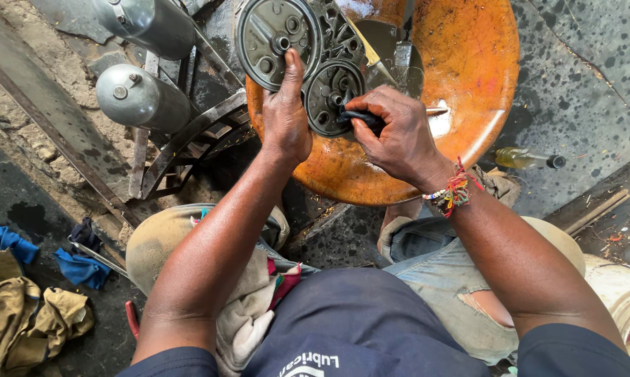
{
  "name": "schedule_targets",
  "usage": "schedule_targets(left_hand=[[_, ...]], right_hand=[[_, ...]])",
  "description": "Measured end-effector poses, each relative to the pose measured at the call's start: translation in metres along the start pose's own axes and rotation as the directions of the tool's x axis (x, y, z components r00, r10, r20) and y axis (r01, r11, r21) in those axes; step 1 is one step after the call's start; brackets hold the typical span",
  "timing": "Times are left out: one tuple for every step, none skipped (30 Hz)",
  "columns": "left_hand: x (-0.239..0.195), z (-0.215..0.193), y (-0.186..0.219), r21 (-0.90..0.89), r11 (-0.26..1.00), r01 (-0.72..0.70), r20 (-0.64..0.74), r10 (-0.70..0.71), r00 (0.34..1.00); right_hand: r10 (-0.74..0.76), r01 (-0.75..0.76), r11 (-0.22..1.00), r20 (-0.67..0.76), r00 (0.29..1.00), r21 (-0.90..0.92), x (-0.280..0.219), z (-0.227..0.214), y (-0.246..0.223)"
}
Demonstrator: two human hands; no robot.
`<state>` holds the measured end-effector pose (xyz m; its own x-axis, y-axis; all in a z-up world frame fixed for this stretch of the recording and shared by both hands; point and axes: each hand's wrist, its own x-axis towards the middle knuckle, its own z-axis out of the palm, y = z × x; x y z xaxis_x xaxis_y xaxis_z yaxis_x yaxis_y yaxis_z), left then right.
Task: The person cleans a metal mechanical component, likely a brake caliper, using a brush and a scraping tool. They scrub the part in a basin of liquid and scrape off residue from various surfaces, including the interior and exterior faces.
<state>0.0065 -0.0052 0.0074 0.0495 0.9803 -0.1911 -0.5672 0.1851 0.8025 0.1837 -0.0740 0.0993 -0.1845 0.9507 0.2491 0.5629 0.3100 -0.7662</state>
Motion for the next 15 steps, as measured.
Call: schedule_targets(left_hand=[[0.0,0.001,0.003,-0.065,0.995,0.081,0.021,-0.08,0.997],[0.0,0.001,0.008,-0.128,0.978,0.163,0.047,-0.158,0.986],[-0.001,0.001,0.012,-0.187,0.951,0.244,0.078,-0.233,0.969],[-0.001,0.003,0.014,-0.209,0.942,0.261,0.098,-0.246,0.964],[-0.002,0.003,0.016,-0.231,0.932,0.279,0.118,-0.257,0.959],[-0.002,0.004,0.017,-0.252,0.921,0.296,0.138,-0.269,0.953],[-0.003,0.005,0.018,-0.246,0.925,0.291,0.146,-0.261,0.954],[-0.003,0.005,0.019,-0.239,0.928,0.285,0.154,-0.254,0.955],[-0.003,0.005,0.02,-0.233,0.931,0.28,0.161,-0.247,0.956],[-0.003,0.005,0.02,-0.248,0.925,0.289,0.186,-0.247,0.951],[-0.003,0.005,0.019,-0.263,0.918,0.298,0.211,-0.247,0.946],[-0.003,0.004,0.019,-0.277,0.91,0.307,0.235,-0.246,0.94],[-0.003,0.004,0.019,-0.275,0.906,0.322,0.235,-0.261,0.936],[-0.003,0.003,0.02,-0.273,0.901,0.337,0.235,-0.277,0.932],[-0.003,0.004,0.02,-0.272,0.896,0.351,0.235,-0.292,0.927]], right_hand=[[-0.01,0.01,1.0,-0.005,1.0,-0.001,0.0,-0.001,0.0],[-0.02,0.02,1.0,-0.011,1.0,-0.003,0.001,-0.002,0.0],[-0.03,0.03,1.0,-0.016,0.999,-0.005,0.001,-0.002,-0.001],[-0.035,0.035,0.999,-0.018,0.999,0.0,0.002,-0.003,-0.002],[-0.04,0.04,0.999,-0.02,0.999,0.005,0.002,-0.004,-0.003],[-0.044,0.044,0.999,-0.022,0.999,0.01,0.002,-0.005,-0.004],[-0.034,0.034,0.999,-0.004,0.999,0.018,0.002,-0.006,-0.006],[-0.025,0.024,0.999,0.015,1.0,0.025,0.003,-0.007,-0.007],[-0.015,0.014,0.999,0.034,0.999,0.033,0.003,-0.008,-0.009],[-0.027,0.026,1.0,0.046,0.999,0.015,0.003,-0.009,-0.01],[-0.038,0.038,0.999,0.057,0.998,-0.003,0.003,-0.01,-0.011],[-0.049,0.051,0.998,0.069,0.996,-0.02,0.003,-0.01,-0.012],[-0.06,0.062,0.997,0.061,0.996,-0.037,0.003,-0.01,-0.012],[-0.071,0.074,0.996,0.053,0.996,-0.054,0.003,-0.009,-0.012],[-0.083,0.086,0.994,0.045,0.996,-0.071,0.003,-0.009,-0.012]])
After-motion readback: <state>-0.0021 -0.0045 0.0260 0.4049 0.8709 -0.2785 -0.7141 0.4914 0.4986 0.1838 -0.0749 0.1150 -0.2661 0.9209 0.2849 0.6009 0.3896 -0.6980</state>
